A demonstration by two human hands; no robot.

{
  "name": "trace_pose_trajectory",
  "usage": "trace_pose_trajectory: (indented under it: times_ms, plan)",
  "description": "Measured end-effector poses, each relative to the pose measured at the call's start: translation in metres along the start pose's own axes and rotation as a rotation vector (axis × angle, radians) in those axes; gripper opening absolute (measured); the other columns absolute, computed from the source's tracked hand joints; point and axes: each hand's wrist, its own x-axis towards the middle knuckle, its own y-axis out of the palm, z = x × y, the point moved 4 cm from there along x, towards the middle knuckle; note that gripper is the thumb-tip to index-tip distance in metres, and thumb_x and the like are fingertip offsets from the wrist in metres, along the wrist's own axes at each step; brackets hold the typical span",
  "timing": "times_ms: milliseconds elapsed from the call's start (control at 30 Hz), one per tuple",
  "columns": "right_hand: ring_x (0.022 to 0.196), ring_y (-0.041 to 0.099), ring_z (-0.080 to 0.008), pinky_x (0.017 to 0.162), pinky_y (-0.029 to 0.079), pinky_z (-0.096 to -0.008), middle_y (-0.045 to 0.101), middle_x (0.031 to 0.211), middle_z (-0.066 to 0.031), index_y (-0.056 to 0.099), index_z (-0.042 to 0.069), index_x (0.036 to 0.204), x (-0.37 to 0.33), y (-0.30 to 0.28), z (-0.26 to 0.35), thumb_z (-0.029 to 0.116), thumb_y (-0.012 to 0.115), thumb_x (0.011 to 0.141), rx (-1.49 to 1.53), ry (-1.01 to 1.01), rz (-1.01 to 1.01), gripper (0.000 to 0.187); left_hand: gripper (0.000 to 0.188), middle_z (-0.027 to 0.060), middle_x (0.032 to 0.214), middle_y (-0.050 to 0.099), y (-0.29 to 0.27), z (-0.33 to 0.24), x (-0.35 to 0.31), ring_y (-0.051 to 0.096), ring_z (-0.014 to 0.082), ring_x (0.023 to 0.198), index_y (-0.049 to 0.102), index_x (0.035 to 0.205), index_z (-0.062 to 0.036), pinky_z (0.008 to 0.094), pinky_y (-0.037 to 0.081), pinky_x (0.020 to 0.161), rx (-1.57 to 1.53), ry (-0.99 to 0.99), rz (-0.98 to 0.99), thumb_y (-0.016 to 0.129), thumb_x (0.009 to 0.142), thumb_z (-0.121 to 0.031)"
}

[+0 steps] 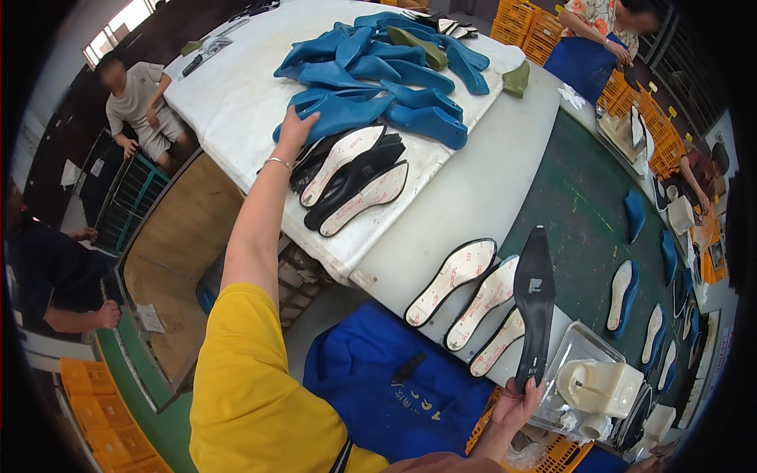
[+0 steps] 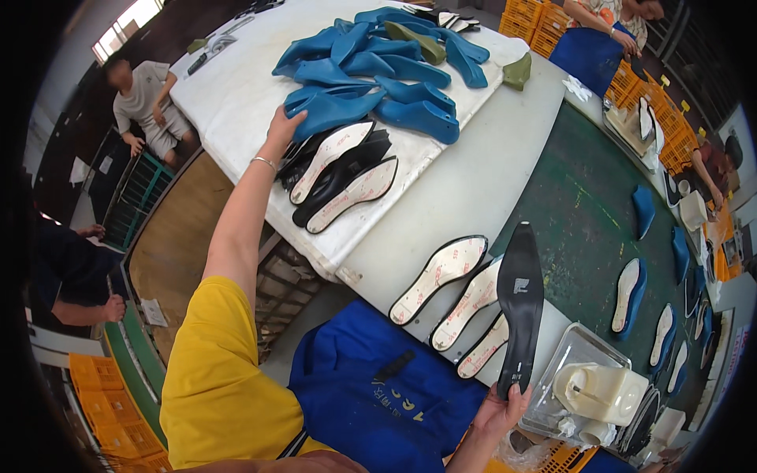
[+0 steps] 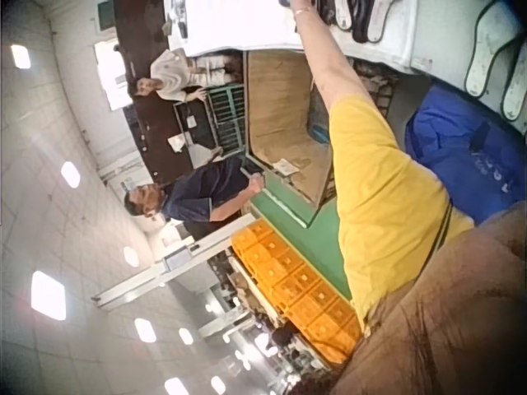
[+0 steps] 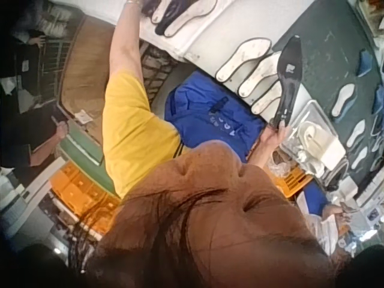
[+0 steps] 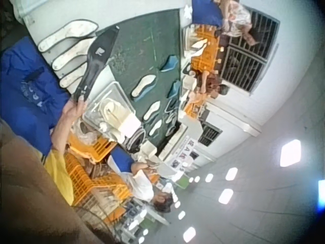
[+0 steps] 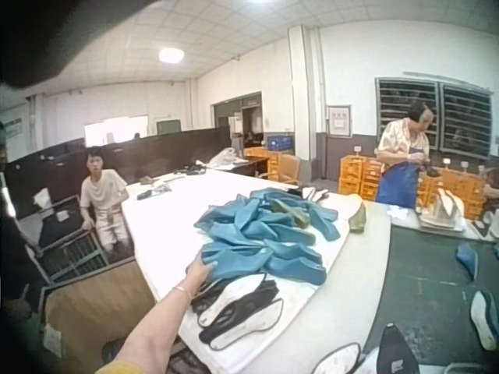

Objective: Applying glue to the inner soles of shoes using a brush in a manufacturing setting.

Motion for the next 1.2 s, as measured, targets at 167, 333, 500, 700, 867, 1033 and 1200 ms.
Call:
trace_pose_trajectory:
  times_ms: [167,333,500,700,867,1033,1200]
  plan:
    - [0.080,0.066,-0.0153,0.069,0.055,-0.0264,0.066,0.095,-0.0097,0.055,0.001,0.106,0.001,0.009,-0.009,0.003,0.057,0.087,-0.090,0.015,-0.026,0.019,0.074,0.0153,0.117,0.063,0.005,0.007,0.005,0.063,0.0252,0.102,0.050,0.131,0.0029,0.0351,0.049,0.089,-0.055,-0.292,0.305,0.080,0.074,-0.033]
    - [0.076,0.064,-0.0120,0.064,0.053,-0.0249,0.065,0.095,-0.0055,0.053,0.005,0.110,0.008,0.020,-0.024,0.008,0.060,0.086,-0.146,0.074,-0.060,0.024,0.070,0.0134,0.116,0.064,0.007,0.000,-0.004,0.061,0.0216,0.104,0.053,0.130,0.0010,0.0327,0.046,0.091,-0.359,-0.414,0.283,0.080,0.076,-0.034]
    - [0.078,0.065,-0.0150,0.065,0.054,-0.0270,0.065,0.095,-0.0072,0.053,0.003,0.108,0.011,0.025,-0.029,0.008,0.061,0.084,-0.146,0.081,-0.057,0.026,0.063,0.0132,0.109,0.066,0.026,0.000,0.009,0.062,0.0197,0.095,0.059,0.121,0.0049,0.0317,0.049,0.087,-0.368,-0.146,0.057,0.081,0.076,-0.032]
    - [0.080,0.064,-0.0151,0.069,0.053,-0.0260,0.066,0.095,-0.0093,0.056,0.001,0.098,0.004,0.015,-0.015,0.005,0.061,0.083,-0.118,0.069,-0.029,0.016,0.059,0.0155,0.114,0.063,0.048,-0.053,0.002,0.065,0.0247,0.096,0.052,0.122,0.0030,0.0377,0.054,0.081,-0.718,-0.298,-0.012,0.079,0.079,-0.027]
    - [0.079,0.063,-0.0154,0.073,0.051,-0.0270,0.066,0.092,-0.0090,0.058,0.001,0.095,-0.007,-0.009,0.006,0.002,0.061,0.081,-0.121,0.003,-0.072,0.015,0.046,0.0084,0.110,0.061,0.125,-0.167,-0.076,0.064,0.0251,0.095,0.052,0.119,-0.0092,0.0438,0.057,0.068,-0.998,-0.364,0.271,0.075,0.085,-0.030]
    - [0.079,0.060,-0.0136,0.076,0.048,-0.0263,0.065,0.091,-0.0077,0.059,0.000,0.092,-0.023,-0.025,0.031,0.003,0.065,0.077,-0.211,-0.075,-0.039,0.016,0.044,0.0066,0.103,0.065,0.251,-0.254,-0.146,0.061,0.0143,0.090,0.060,0.117,-0.0017,0.0257,0.050,0.078,-0.740,-0.071,0.436,0.076,0.083,-0.024]
    - [0.083,0.060,-0.0147,0.081,0.046,-0.0269,0.066,0.091,-0.0092,0.061,-0.002,0.089,-0.039,-0.051,0.057,0.002,0.065,0.073,-0.247,-0.163,-0.045,0.018,0.041,0.0134,0.088,0.070,0.345,-0.341,-0.270,0.068,0.0289,0.079,0.065,0.114,-0.0096,0.0356,0.052,0.071,0.002,0.593,0.421,0.074,0.081,-0.032]
